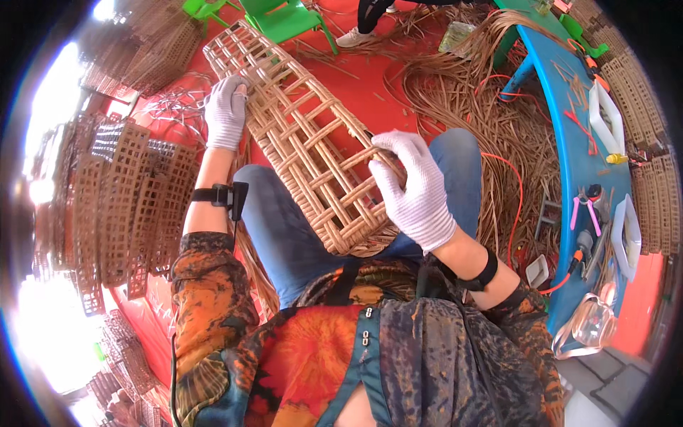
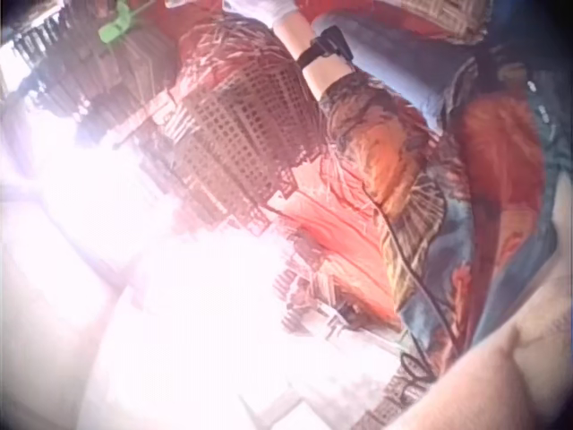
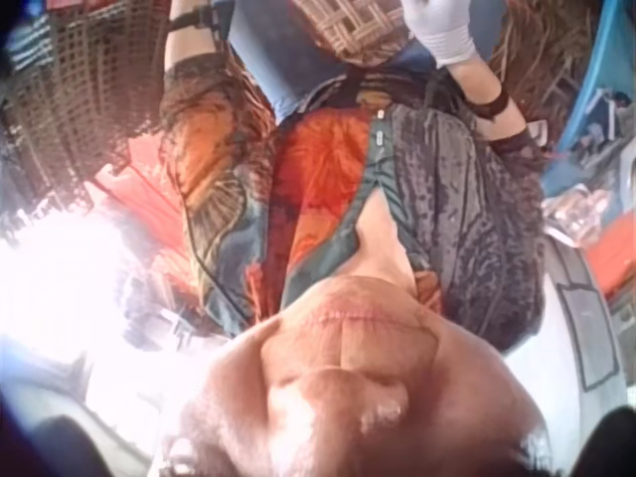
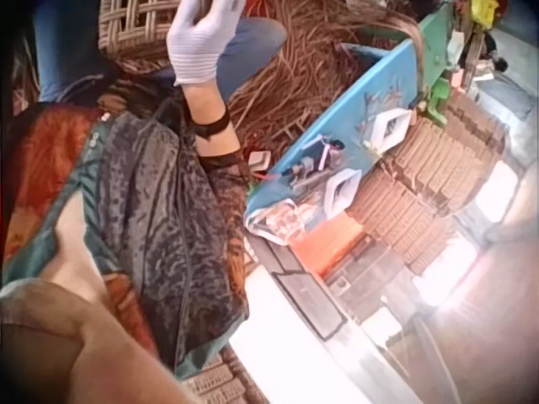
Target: Assembling and weaving bamboo or rattan strips into basket frames using hands and a pneumatic staple gun.
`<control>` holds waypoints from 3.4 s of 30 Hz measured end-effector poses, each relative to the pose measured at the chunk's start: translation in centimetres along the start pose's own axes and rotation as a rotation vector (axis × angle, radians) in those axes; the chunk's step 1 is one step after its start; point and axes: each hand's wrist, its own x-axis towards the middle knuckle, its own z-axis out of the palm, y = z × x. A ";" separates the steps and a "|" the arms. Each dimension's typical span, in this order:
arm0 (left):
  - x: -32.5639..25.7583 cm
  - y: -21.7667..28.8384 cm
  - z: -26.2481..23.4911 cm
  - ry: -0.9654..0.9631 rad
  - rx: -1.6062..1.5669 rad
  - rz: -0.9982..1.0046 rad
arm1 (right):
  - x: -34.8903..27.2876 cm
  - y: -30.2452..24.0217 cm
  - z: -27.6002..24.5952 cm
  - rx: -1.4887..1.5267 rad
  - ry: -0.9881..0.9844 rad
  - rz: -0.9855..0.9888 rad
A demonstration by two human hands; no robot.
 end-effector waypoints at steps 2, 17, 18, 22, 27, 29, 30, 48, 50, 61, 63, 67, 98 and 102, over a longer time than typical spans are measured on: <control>0.3 0.1 0.2 -0.034 0.113 0.009 | 0.4 1.2 -0.3 -0.004 0.007 -0.027; -3.7 4.2 -3.1 0.108 0.518 -0.155 | 13.8 14.4 -2.4 -0.336 0.131 -0.266; -4.5 4.4 -3.8 0.173 0.460 -0.111 | 14.1 13.7 -2.8 -0.432 0.054 -0.263; -5.4 4.3 -4.1 0.182 0.391 -0.111 | 12.3 10.4 -6.5 -0.035 -0.524 0.207; -4.6 4.1 -3.2 0.214 0.366 -0.158 | 9.9 8.0 -7.8 -0.406 -0.574 -0.003; -4.7 4.3 -3.3 0.222 0.350 -0.130 | 10.3 7.5 -7.5 -0.461 -0.595 0.043; -4.8 4.4 -3.4 0.221 0.335 -0.137 | 10.5 7.2 -7.4 -0.527 -0.636 0.044; -5.0 3.8 -3.1 0.235 0.352 -0.139 | 12.3 10.8 -6.8 -0.610 -0.638 -0.346; -5.0 3.8 -3.1 0.242 0.355 -0.142 | 12.2 10.3 -6.8 -0.610 -0.582 -0.418; -5.0 3.4 -2.9 0.210 0.364 -0.143 | 10.3 5.9 -7.6 -0.651 -0.654 -0.206; -5.0 3.2 -2.8 0.201 0.378 -0.140 | 10.1 5.7 -7.3 -0.706 -0.616 -0.248; -4.9 3.2 -2.6 0.205 0.392 -0.134 | 10.2 6.1 -6.8 -0.666 -0.687 -0.190; -5.3 3.1 -2.7 0.154 0.364 -0.159 | 5.1 11.0 -8.3 -0.002 -0.279 0.099; -5.6 2.3 -2.6 0.187 0.369 -0.154 | 4.5 11.1 -7.9 -0.005 -0.289 0.121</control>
